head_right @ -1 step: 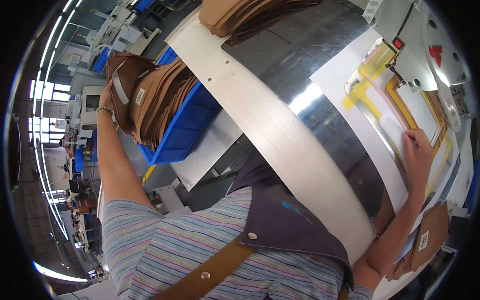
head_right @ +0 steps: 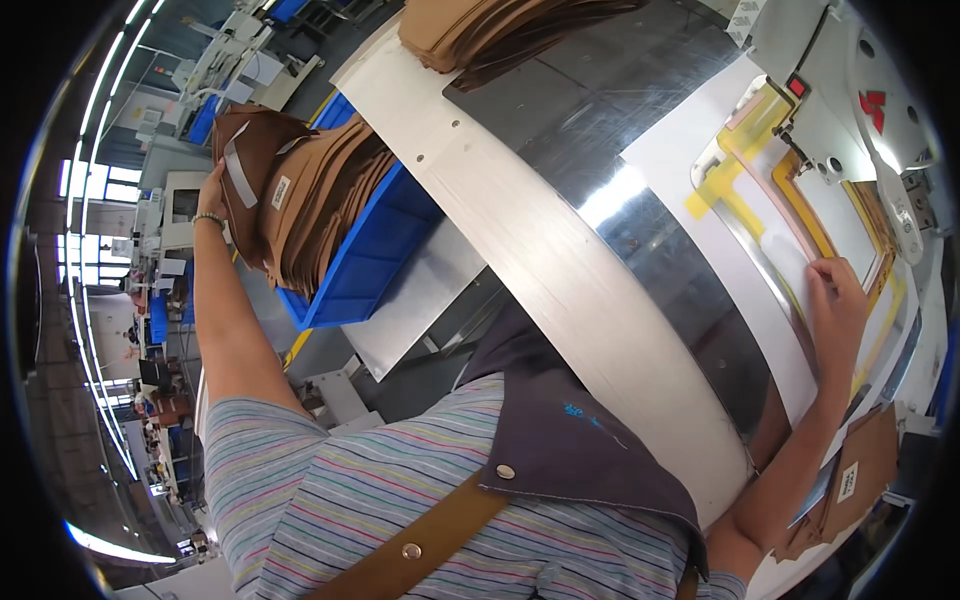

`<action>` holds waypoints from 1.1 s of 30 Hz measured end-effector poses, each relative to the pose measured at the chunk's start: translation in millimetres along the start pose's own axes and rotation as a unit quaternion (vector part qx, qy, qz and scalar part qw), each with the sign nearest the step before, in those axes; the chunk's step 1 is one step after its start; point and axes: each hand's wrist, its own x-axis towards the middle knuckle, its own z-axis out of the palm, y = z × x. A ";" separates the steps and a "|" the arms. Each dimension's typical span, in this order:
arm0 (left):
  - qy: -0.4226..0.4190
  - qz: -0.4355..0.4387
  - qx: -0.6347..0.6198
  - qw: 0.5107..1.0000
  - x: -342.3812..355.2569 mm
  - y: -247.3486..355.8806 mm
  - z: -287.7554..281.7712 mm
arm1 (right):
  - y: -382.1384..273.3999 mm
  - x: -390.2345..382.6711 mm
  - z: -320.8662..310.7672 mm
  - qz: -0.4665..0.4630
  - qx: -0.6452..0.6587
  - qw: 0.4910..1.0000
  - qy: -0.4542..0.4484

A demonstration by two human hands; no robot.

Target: Operating an industrial sewing machine to stitch leather components.

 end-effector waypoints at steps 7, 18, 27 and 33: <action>0.021 0.060 0.043 0.997 -11.5 0.9 15.0 | 2.9 0.7 1.2 -0.015 0.004 1.000 -0.001; 0.086 0.386 0.556 0.731 -151.8 -112.2 162.5 | -5.4 1.7 -1.0 -0.073 0.004 0.996 0.058; -0.148 0.634 0.212 0.729 -245.7 12.9 357.6 | -7.4 -0.8 -55.3 0.031 0.213 0.977 0.010; -0.461 0.593 0.143 0.645 -332.7 16.8 491.1 | 1.6 19.0 -69.5 0.127 0.081 0.989 0.002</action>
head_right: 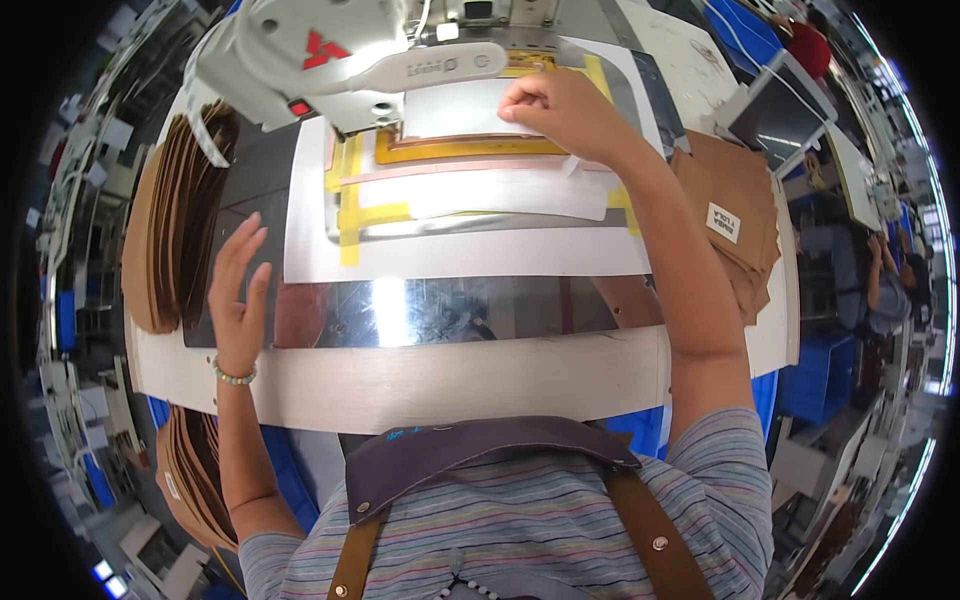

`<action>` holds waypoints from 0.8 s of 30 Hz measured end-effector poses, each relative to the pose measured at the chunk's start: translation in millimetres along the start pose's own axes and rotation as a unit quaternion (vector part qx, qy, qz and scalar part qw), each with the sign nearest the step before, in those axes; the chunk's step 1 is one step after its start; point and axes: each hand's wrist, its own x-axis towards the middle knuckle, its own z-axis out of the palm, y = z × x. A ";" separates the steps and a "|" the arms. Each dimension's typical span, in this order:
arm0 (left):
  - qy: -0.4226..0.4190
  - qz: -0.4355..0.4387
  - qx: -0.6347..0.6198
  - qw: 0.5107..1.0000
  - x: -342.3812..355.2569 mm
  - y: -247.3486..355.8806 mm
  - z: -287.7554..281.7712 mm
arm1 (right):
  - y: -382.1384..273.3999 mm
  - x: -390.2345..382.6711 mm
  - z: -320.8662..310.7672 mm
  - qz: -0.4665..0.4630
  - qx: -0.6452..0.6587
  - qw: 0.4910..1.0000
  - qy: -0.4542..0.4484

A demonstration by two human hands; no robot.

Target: Operating an industrial sewing machine to stitch leather components.

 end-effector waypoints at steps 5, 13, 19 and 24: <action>-0.090 0.081 0.018 0.992 53.0 15.4 66.7 | 21.1 40.0 11.9 -0.010 0.007 1.000 0.007; -0.155 0.118 0.127 0.973 88.4 14.3 111.1 | 17.9 66.6 58.5 0.022 -0.028 0.998 -0.046; -0.203 0.115 0.160 0.959 97.4 13.0 118.7 | 9.9 67.9 70.2 -0.003 -0.031 0.999 -0.020; -0.181 0.131 0.146 0.964 98.8 13.8 120.6 | 14.4 68.1 62.6 -0.033 -0.103 0.994 0.029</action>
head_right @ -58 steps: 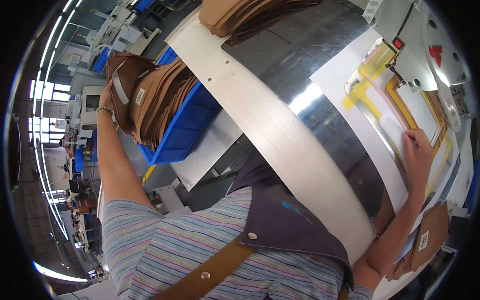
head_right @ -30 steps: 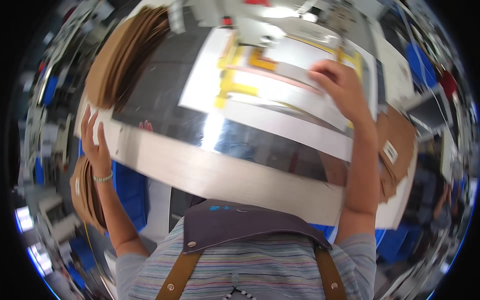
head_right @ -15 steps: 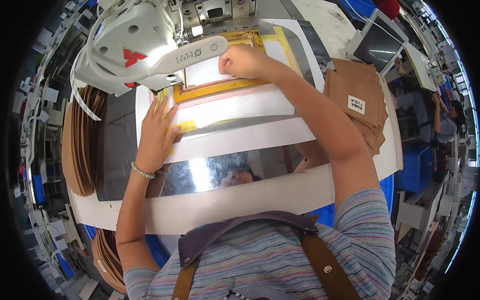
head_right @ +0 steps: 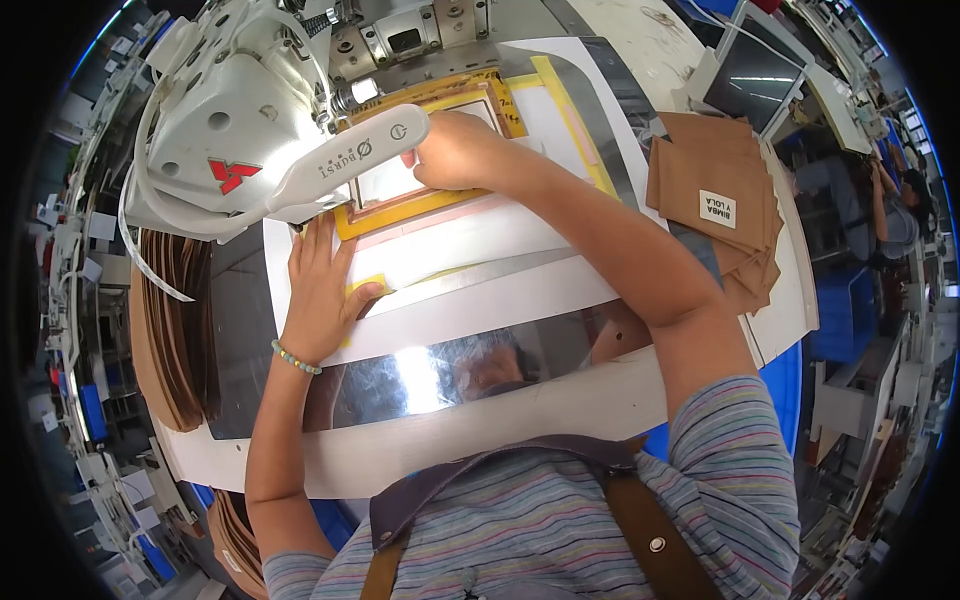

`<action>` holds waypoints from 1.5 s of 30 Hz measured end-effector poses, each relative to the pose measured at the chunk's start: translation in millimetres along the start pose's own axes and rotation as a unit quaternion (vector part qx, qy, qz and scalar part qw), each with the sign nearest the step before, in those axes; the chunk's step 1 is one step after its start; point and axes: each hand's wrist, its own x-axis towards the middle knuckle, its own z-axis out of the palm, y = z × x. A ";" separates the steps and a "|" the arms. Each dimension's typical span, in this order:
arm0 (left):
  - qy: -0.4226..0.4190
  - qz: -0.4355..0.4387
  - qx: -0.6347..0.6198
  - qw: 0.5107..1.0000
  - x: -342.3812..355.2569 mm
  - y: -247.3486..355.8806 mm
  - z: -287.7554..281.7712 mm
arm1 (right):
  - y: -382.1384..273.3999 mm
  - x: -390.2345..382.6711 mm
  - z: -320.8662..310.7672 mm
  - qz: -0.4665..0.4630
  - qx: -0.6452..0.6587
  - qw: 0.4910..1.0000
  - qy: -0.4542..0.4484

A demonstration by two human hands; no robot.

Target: Operating an industrial sewing machine to stitch leather components.

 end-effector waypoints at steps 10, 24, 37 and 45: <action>-0.022 0.000 -0.018 1.000 5.8 4.5 0.2 | -8.9 8.9 12.1 0.013 0.110 0.990 -0.090; 0.016 -0.020 -0.017 1.000 8.6 9.8 1.7 | 39.7 -0.3 -64.1 0.008 0.130 0.983 -0.127; 0.014 -0.017 0.010 1.000 6.7 4.1 9.3 | 41.4 -36.8 -74.6 -0.017 -0.038 0.995 -0.089; 0.021 -0.013 0.014 1.000 6.4 5.6 8.1 | 36.4 -27.2 -70.8 -0.052 -0.111 0.981 -0.152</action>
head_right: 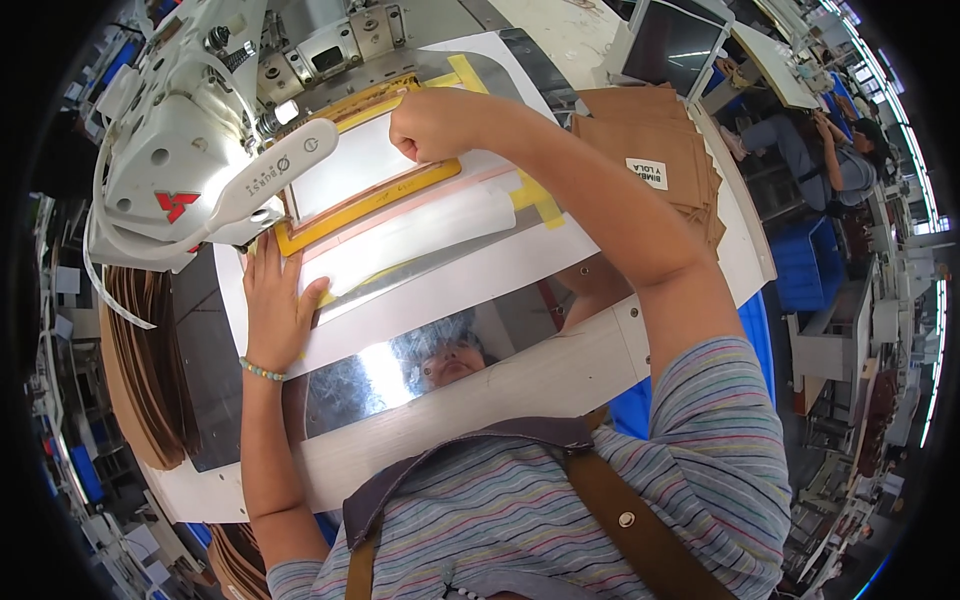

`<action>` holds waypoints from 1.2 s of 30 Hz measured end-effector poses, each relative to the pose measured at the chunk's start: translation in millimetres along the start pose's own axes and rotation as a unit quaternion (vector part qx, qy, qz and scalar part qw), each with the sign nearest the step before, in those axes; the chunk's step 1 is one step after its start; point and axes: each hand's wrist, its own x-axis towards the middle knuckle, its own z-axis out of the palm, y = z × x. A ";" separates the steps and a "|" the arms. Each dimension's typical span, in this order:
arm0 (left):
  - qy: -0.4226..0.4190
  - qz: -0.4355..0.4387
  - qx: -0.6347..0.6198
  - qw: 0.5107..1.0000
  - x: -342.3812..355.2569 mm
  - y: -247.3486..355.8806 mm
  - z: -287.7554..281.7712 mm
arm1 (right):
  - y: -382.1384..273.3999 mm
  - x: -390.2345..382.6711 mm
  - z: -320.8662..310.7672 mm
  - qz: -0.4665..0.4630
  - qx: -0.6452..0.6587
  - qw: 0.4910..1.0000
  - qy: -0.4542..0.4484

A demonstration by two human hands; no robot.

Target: Operating an industrial sewing machine to stitch leather components.

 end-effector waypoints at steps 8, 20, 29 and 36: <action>0.023 0.006 0.011 1.000 0.3 1.5 -1.1 | 4.1 20.1 -9.0 0.055 -0.001 0.991 -0.120; 0.030 0.004 0.006 1.000 0.3 3.0 -1.2 | -0.1 27.3 -20.9 0.058 -0.001 0.982 -0.179; 0.018 -0.006 -0.010 1.000 -0.3 3.1 -1.1 | -17.8 14.4 -9.0 0.068 -0.138 0.974 -0.167; 0.015 -0.008 -0.010 1.000 -0.9 4.2 0.1 | -22.9 12.1 0.1 0.045 -0.302 0.944 -0.121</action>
